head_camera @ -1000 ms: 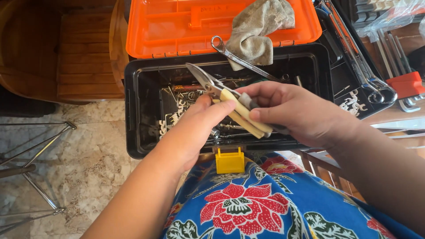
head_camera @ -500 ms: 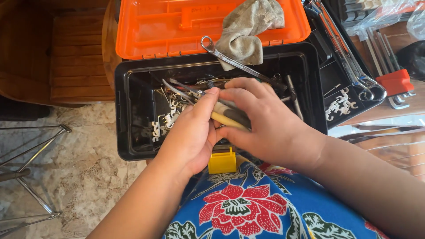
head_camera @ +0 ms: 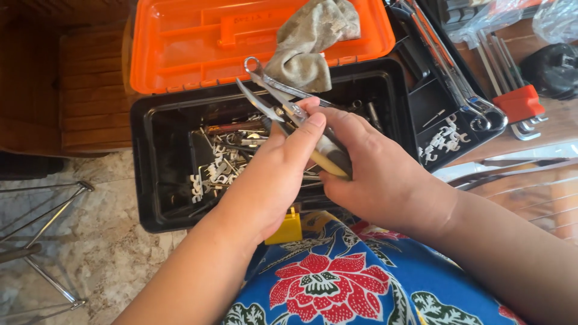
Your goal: Searching through and organizing various tools and hardware in a toolbox.
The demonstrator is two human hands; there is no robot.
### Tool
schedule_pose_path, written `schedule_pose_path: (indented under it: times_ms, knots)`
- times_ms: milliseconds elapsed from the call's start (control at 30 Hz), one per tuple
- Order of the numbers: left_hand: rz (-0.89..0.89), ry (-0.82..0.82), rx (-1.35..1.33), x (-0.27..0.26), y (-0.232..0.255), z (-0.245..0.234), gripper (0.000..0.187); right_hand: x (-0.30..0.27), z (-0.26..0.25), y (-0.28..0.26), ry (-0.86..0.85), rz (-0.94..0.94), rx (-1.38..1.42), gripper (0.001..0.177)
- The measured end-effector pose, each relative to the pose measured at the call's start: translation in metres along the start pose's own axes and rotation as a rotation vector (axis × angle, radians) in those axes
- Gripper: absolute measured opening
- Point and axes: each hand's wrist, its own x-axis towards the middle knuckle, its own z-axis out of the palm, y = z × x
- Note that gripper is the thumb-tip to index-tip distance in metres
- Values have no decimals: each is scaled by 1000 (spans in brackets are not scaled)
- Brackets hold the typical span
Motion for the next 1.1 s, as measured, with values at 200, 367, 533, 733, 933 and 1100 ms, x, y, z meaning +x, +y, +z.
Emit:
schedule_pose_path:
  times_ms: [200, 367, 533, 733, 933, 1100]
  knots:
    - [15, -89, 95, 16, -4, 21, 77, -4, -17, 4, 19, 186, 115, 83]
    - [54, -126, 240, 24, -9, 39, 81, -17, -25, 22, 71, 297, 134, 78]
    - [148, -231, 305, 33, -15, 53, 80, -26, -44, 37, 158, 267, 137, 69]
    - [149, -105, 438, 41, -27, 57, 75, -37, -83, 71, 241, 544, 216, 76]
    - [301, 3, 606, 44, -43, 57, 61, -51, -128, 110, 341, 430, 120, 76]
    - [547, 43, 926, 31, -50, 59, 56, -81, -159, 217, 489, 321, -3, 47]
